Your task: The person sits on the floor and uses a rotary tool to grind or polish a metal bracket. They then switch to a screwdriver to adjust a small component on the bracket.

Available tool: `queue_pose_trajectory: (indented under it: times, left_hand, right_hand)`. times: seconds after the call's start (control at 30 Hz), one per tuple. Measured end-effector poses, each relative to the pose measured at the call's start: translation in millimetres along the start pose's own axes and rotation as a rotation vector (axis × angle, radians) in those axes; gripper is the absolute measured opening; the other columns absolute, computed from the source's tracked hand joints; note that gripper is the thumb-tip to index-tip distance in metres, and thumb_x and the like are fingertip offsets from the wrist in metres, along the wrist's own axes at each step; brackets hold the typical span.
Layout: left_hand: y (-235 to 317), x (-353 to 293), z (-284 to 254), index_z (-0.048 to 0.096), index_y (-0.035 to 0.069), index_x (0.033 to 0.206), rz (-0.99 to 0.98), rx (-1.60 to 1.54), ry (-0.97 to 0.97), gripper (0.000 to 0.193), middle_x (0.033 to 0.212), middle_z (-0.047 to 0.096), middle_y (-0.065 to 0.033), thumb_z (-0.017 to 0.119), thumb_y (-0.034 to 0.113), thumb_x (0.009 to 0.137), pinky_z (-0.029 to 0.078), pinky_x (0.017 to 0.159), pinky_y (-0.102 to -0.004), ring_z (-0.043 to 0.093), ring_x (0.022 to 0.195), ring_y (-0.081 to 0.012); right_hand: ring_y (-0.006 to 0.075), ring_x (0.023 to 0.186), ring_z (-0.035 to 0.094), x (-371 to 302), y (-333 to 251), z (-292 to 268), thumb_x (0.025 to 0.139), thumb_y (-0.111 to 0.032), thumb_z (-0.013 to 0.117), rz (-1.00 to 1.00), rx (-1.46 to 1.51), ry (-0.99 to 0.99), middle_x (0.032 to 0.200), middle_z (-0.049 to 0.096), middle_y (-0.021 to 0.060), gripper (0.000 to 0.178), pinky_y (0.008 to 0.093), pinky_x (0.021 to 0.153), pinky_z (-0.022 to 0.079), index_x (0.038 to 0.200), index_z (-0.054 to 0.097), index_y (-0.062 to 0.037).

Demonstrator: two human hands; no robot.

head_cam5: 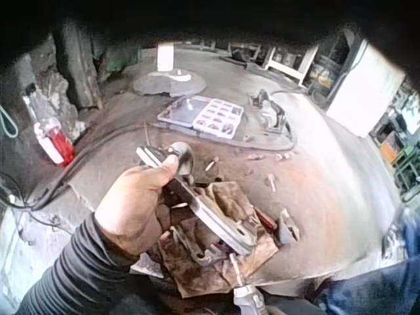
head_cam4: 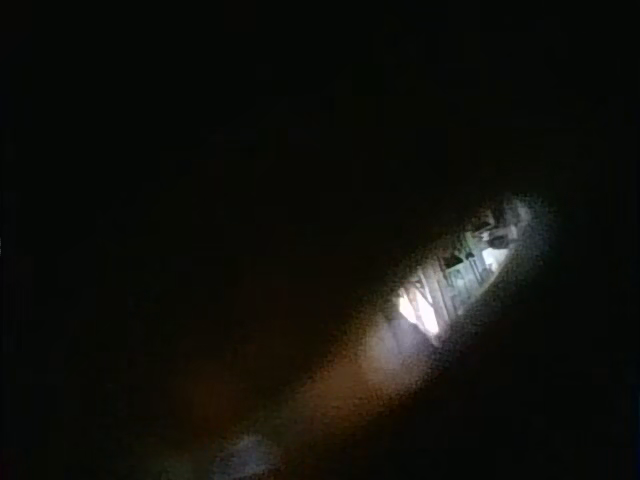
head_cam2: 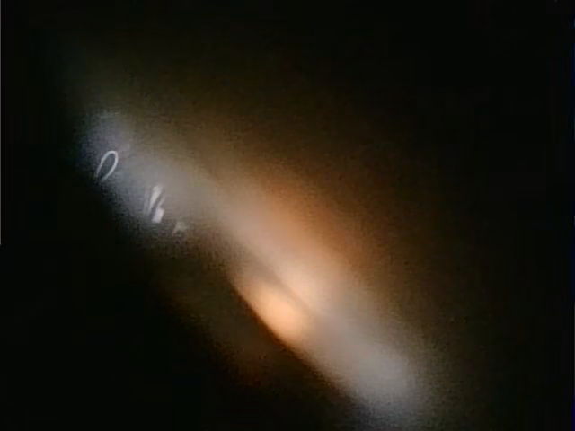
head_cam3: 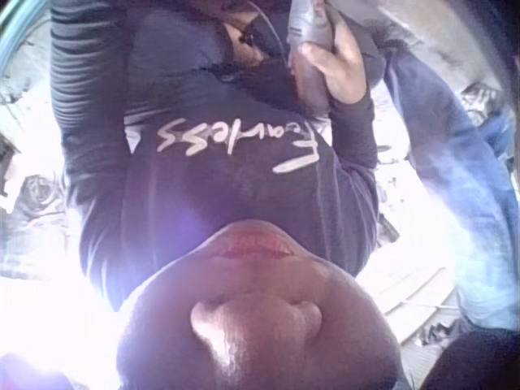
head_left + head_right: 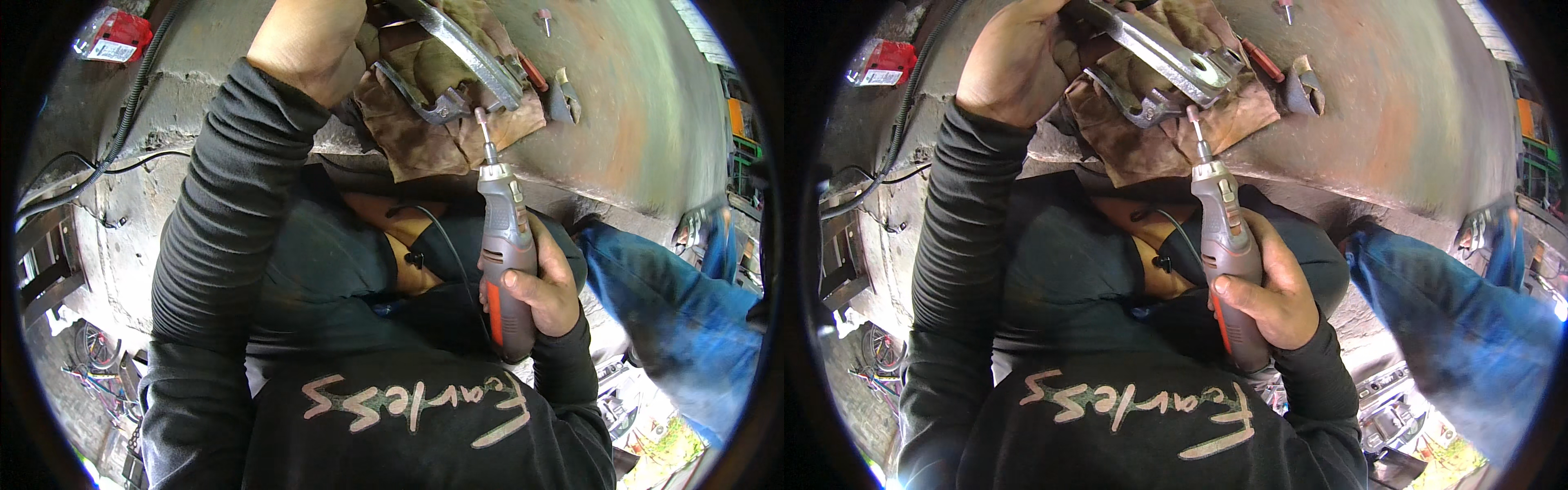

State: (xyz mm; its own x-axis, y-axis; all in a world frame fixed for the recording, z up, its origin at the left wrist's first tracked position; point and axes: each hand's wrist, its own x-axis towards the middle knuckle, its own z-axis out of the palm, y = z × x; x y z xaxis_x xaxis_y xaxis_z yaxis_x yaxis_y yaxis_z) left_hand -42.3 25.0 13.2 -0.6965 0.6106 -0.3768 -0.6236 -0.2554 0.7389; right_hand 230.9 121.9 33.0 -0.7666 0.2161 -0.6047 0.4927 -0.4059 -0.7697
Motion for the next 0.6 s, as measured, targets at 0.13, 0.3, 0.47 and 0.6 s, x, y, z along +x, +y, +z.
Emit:
queue_pose_trajectory:
  times: [0.13,0.3,0.47,0.6]
  left_hand:
    - [-0.3,-1.0,0.5,0.059,0.005,0.102,0.058,-0.013,-0.059,0.021,0.083,0.059,-0.0025,0.047,0.022,0.099,0.053,0.068,-0.0320,0.060,0.072,-0.0169]
    - [1.0,-4.6,4.5,0.058,0.002,0.102,0.062,0.007,-0.050,0.021,0.087,0.062,-0.0048,0.048,0.019,0.098,0.053,0.068,-0.0315,0.061,0.074,-0.0174]
    - [1.7,-3.8,6.2,0.059,0.001,0.101,0.073,-0.002,-0.063,0.020,0.086,0.063,-0.0059,0.050,0.018,0.097,0.052,0.066,-0.0308,0.061,0.072,-0.0173]
    - [2.4,-1.5,2.4,0.059,0.001,0.098,0.042,0.029,-0.081,0.019,0.082,0.062,-0.0054,0.051,0.019,0.096,0.052,0.063,-0.0303,0.060,0.068,-0.0174]
  right_hand:
    - [0.0140,0.074,0.057,-0.2,-9.2,-1.8,0.080,-0.018,0.069,0.010,-0.024,-0.019,0.095,0.054,0.0078,0.067,0.0274,0.068,0.048,0.133,0.034,0.0026]
    - [0.0182,0.067,0.059,2.3,-13.0,-2.2,0.076,-0.022,0.071,0.022,-0.063,0.005,0.091,0.056,0.0116,0.077,0.0294,0.059,0.050,0.136,0.031,0.0045]
    - [0.0178,0.070,0.058,1.6,-16.3,-9.1,0.075,-0.023,0.072,0.049,-0.084,-0.038,0.092,0.056,0.0110,0.080,0.0288,0.063,0.049,0.137,0.031,0.0053]
    - [0.0126,0.093,0.051,-0.7,-13.9,-12.4,0.078,-0.022,0.072,0.041,-0.096,-0.093,0.105,0.054,0.0062,0.073,0.0260,0.087,0.041,0.135,0.035,0.0048]
